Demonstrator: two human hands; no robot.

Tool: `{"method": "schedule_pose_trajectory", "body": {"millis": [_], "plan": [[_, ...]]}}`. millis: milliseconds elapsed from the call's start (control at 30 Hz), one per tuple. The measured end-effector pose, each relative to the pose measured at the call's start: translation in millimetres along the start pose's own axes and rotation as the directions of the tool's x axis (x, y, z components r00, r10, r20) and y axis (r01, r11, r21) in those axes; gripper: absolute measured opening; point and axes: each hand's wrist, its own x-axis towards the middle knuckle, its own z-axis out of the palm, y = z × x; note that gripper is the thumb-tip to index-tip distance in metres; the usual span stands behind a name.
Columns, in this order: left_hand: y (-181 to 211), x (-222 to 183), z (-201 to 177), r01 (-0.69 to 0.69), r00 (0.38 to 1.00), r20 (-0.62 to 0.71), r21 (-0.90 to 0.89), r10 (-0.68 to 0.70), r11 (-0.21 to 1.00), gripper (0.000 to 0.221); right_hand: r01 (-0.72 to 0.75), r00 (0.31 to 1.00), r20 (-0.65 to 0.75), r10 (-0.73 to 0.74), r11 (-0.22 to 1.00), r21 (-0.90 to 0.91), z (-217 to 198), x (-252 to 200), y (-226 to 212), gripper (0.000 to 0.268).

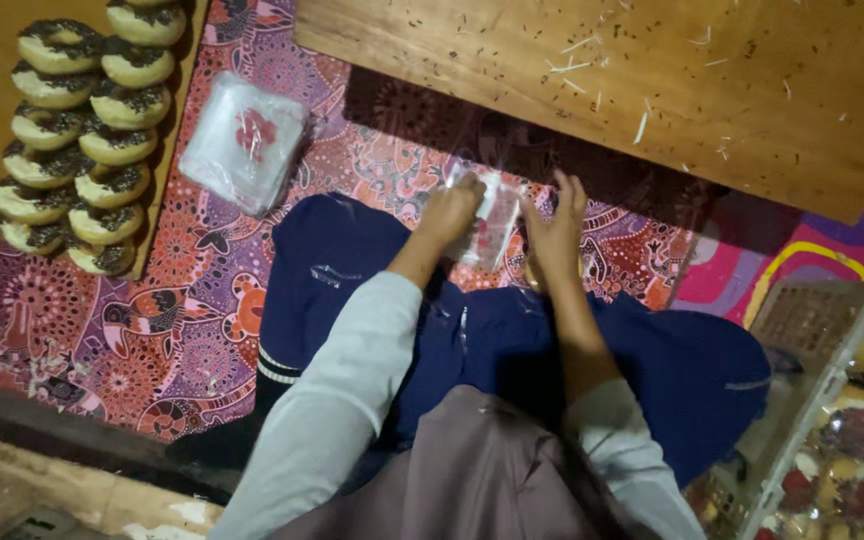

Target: The person sits on the floor and repeatedly picks up doughnuts from a wooden board, places them into clear plastic bags, and sets the packaged items into a nearby crate. The process is repeated for multiple doughnuts throughout the clip.

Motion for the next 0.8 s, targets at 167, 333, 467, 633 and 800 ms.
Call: {"method": "schedule_pose_trajectory", "body": {"millis": [167,333,467,633,800], "plan": [[66.6,-24.7,-103.9,0.059,0.971,-0.197,-0.359,-0.137,0.931,0.045,-0.325,0.882,0.428,0.197,0.912,0.251,3.8,36.0,-33.1,0.034],[81.3,-20.6,-149.6,0.041,0.814,-0.515,-0.411,-0.269,0.911,0.073,0.105,0.943,0.285,-0.173,0.966,0.238,-35.3,28.4,-89.1,0.013],[89.2,-12.8,-143.5,0.163,0.766,-0.436,-0.578,-0.472,0.800,0.044,0.316,0.949,-0.023,-0.316,0.939,0.134,-85.8,16.6,-145.5,0.029],[143.7,-21.6,-147.7,-0.014,0.881,-0.420,-0.487,-0.220,0.873,0.012,0.170,0.972,0.154,-0.179,0.983,0.065,-121.2,-0.9,-159.3,0.042],[192.6,-14.1,-173.6,-0.463,0.721,-0.680,-0.328,0.135,0.823,0.038,0.147,0.981,0.078,-0.175,0.949,0.280,-136.8,33.1,-131.1,0.062]]}}
